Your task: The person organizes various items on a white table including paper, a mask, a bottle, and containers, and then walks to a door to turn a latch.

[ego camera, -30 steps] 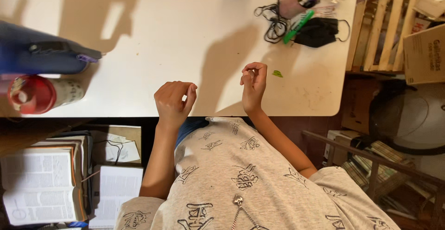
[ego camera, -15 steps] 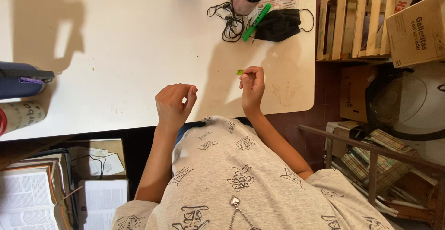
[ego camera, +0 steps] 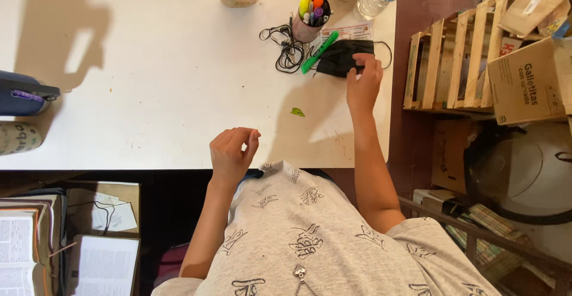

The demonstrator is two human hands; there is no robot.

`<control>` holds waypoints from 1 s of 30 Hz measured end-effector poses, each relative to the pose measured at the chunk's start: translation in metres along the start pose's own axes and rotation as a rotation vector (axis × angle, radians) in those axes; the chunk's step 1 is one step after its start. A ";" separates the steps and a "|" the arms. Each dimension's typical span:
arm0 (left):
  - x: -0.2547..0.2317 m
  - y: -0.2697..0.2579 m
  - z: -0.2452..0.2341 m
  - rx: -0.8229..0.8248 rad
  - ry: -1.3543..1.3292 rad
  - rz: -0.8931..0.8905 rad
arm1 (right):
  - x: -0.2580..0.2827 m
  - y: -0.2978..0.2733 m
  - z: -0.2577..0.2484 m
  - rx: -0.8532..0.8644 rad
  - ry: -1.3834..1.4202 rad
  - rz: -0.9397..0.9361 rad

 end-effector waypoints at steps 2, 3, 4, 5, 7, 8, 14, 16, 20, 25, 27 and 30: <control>0.001 -0.005 0.006 -0.008 -0.016 -0.031 | -0.012 0.023 0.009 0.047 -0.090 -0.062; 0.003 -0.010 0.010 -0.004 -0.038 -0.062 | -0.016 0.031 0.016 0.093 -0.185 -0.113; 0.002 -0.012 0.011 -0.005 -0.033 -0.065 | -0.024 0.037 0.022 0.097 -0.181 -0.114; -0.001 -0.013 0.011 -0.004 -0.025 -0.043 | -0.034 0.042 0.031 0.141 -0.233 -0.085; -0.005 -0.016 0.009 -0.006 -0.011 -0.025 | -0.060 0.051 0.048 0.190 -0.280 -0.060; -0.007 -0.016 0.008 0.004 -0.012 -0.012 | -0.076 0.054 0.052 0.170 -0.285 -0.068; -0.010 -0.020 -0.005 0.038 -0.022 -0.006 | -0.028 0.010 0.009 0.141 -0.088 -0.057; -0.006 -0.021 -0.005 0.049 -0.020 0.002 | -0.006 -0.009 -0.010 0.147 -0.017 -0.040; 0.000 -0.016 -0.006 0.082 -0.079 -0.030 | 0.038 -0.043 -0.038 0.173 0.085 0.010; -0.007 0.003 -0.013 0.143 -0.181 -0.042 | 0.084 -0.073 -0.052 0.240 0.163 0.004; -0.014 0.016 -0.019 0.160 -0.305 -0.089 | 0.103 -0.080 -0.053 0.294 0.184 -0.059; -0.017 0.031 -0.028 0.170 -0.485 -0.284 | 0.136 -0.093 -0.046 0.339 0.270 -0.105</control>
Point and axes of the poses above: each hand's wrist, its own y-axis towards the middle knuckle, its own z-axis out of the palm, x = y × z, the point moved 8 cm from there along y, towards the middle knuckle, and after that the axes turned 8 degrees about x, right-handed, at the moved point
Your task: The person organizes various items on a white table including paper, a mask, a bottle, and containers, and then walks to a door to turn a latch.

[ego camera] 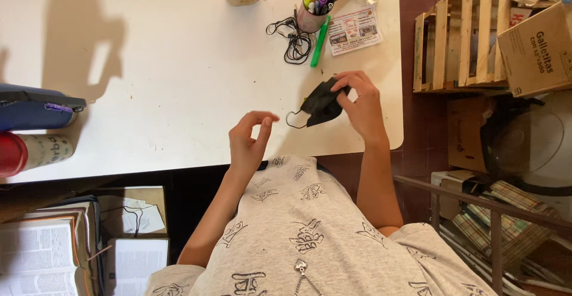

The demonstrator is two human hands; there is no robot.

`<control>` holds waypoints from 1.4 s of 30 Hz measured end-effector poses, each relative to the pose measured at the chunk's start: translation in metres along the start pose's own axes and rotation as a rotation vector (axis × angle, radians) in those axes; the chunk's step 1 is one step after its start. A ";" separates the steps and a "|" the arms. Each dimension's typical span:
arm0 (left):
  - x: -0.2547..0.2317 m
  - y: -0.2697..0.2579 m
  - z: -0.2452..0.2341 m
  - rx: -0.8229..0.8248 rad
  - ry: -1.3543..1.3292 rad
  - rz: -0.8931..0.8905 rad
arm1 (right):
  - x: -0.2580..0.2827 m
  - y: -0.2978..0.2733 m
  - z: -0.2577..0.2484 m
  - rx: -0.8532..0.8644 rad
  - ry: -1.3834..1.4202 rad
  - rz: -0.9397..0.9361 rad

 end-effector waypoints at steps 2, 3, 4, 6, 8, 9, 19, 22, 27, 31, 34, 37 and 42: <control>-0.007 0.011 0.006 0.056 -0.031 -0.015 | 0.022 -0.005 0.020 0.069 0.034 -0.046; -0.010 0.017 0.011 0.109 -0.059 -0.032 | 0.036 -0.005 0.033 0.143 0.069 -0.095; -0.004 0.020 0.013 0.110 -0.056 -0.030 | 0.044 -0.009 0.038 0.140 0.071 -0.096; 0.023 0.024 0.034 0.293 -0.115 -0.208 | 0.060 -0.017 0.056 0.248 0.182 -0.098; 0.054 0.019 0.048 0.290 -0.296 -0.255 | 0.049 -0.019 0.064 0.249 0.238 -0.066; 0.070 0.015 0.057 0.283 -0.479 -0.305 | 0.041 -0.022 0.069 0.254 0.294 -0.033; 0.066 0.009 0.067 -0.024 -0.673 -0.344 | -0.076 -0.068 0.069 -0.016 0.612 0.349; 0.080 0.007 0.075 -0.059 -0.703 -0.360 | -0.076 -0.079 0.093 0.145 0.871 0.476; 0.112 0.004 0.086 -0.077 -0.749 -0.308 | -0.080 -0.075 0.096 -0.091 1.088 0.327; 0.057 0.011 0.058 -0.091 -0.739 -0.268 | -0.070 -0.066 0.072 -0.098 0.829 0.238; 0.046 0.008 0.048 -0.066 -0.748 -0.258 | -0.078 -0.064 0.067 -0.064 0.667 0.182; 0.050 0.003 0.038 -0.077 -0.662 -0.219 | -0.057 -0.062 0.068 0.052 0.624 0.172; 0.003 -0.006 0.003 -0.185 -0.049 0.010 | -0.031 -0.056 0.080 0.194 0.561 0.080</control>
Point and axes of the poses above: each hand's wrist, its own y-axis towards the middle knuckle, its own z-axis out of the palm, x = y × z, the point moved 8 cm from there along y, towards the middle knuckle, and after that the axes turned 8 degrees about x, right-handed, at the moved point
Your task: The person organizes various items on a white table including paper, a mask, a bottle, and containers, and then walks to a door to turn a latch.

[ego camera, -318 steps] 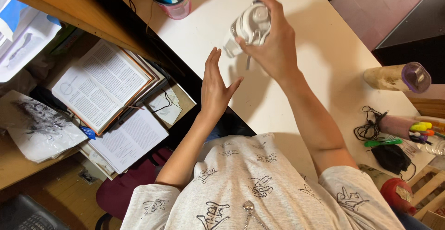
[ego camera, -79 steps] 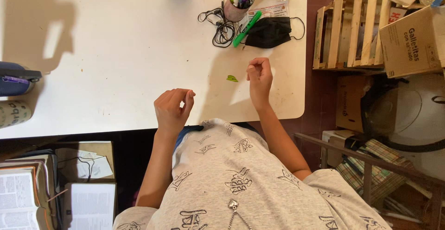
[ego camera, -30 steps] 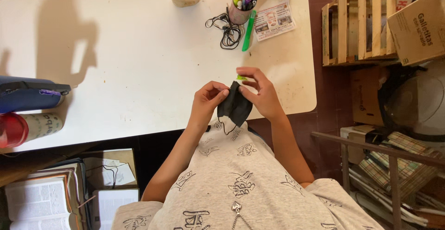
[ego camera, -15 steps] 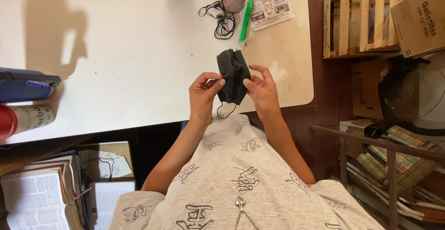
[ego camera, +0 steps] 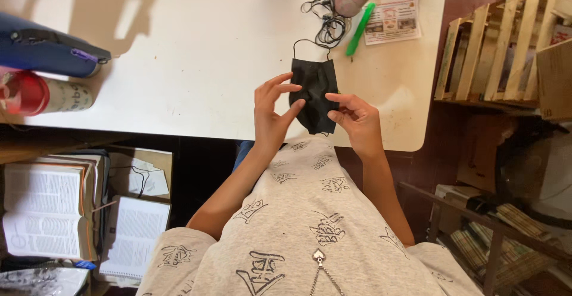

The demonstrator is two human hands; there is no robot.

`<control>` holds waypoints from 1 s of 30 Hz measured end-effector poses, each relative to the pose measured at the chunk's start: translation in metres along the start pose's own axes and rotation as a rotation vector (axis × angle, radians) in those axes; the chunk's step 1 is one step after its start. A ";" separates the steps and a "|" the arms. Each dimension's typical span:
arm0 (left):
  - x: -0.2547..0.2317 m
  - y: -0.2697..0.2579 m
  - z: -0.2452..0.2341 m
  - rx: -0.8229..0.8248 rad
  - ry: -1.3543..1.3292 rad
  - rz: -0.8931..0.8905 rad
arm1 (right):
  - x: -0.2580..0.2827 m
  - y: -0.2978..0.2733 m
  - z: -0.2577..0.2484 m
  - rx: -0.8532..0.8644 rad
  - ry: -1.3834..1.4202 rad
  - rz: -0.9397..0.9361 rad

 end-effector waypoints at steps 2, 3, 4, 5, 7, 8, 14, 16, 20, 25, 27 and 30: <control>-0.012 -0.003 0.000 0.010 0.171 0.135 | 0.000 0.005 0.012 0.042 -0.003 0.007; -0.023 -0.006 0.006 0.040 0.337 0.270 | -0.001 0.007 0.017 0.066 -0.007 0.017; -0.017 -0.007 0.008 0.038 0.341 0.264 | 0.000 0.007 0.025 0.071 -0.004 0.020; -0.015 -0.010 0.018 0.104 0.409 0.316 | -0.001 0.007 0.033 0.103 0.016 0.043; -0.011 -0.014 0.028 0.171 0.477 0.372 | 0.004 0.007 0.046 0.133 0.036 0.063; -0.009 -0.015 0.031 0.199 0.454 0.368 | 0.011 0.006 0.051 0.145 0.002 0.037; 0.010 -0.017 0.043 0.303 0.321 0.258 | 0.005 -0.002 0.040 0.108 -0.065 -0.061; 0.010 -0.018 0.048 0.356 0.233 0.190 | 0.009 -0.004 0.037 0.078 -0.120 -0.096; 0.014 -0.016 0.060 0.438 0.154 0.100 | 0.021 -0.011 0.028 -0.032 -0.227 -0.100; 0.010 -0.020 0.088 0.475 0.011 -0.050 | 0.024 -0.027 0.004 -0.181 -0.325 -0.053; 0.006 -0.022 0.105 0.496 -0.013 -0.105 | 0.012 -0.035 -0.011 -0.241 -0.348 -0.031; 0.003 -0.024 0.131 0.515 -0.115 -0.138 | 0.005 -0.048 -0.040 -0.324 -0.393 0.002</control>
Point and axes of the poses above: each hand's wrist, its own y-axis towards the middle knuckle, its own z-axis out of the palm, x = y × z, the point moved 8 cm from there along y, towards the middle knuckle, and after that the axes turned 8 degrees about x, right-handed, at the moved point
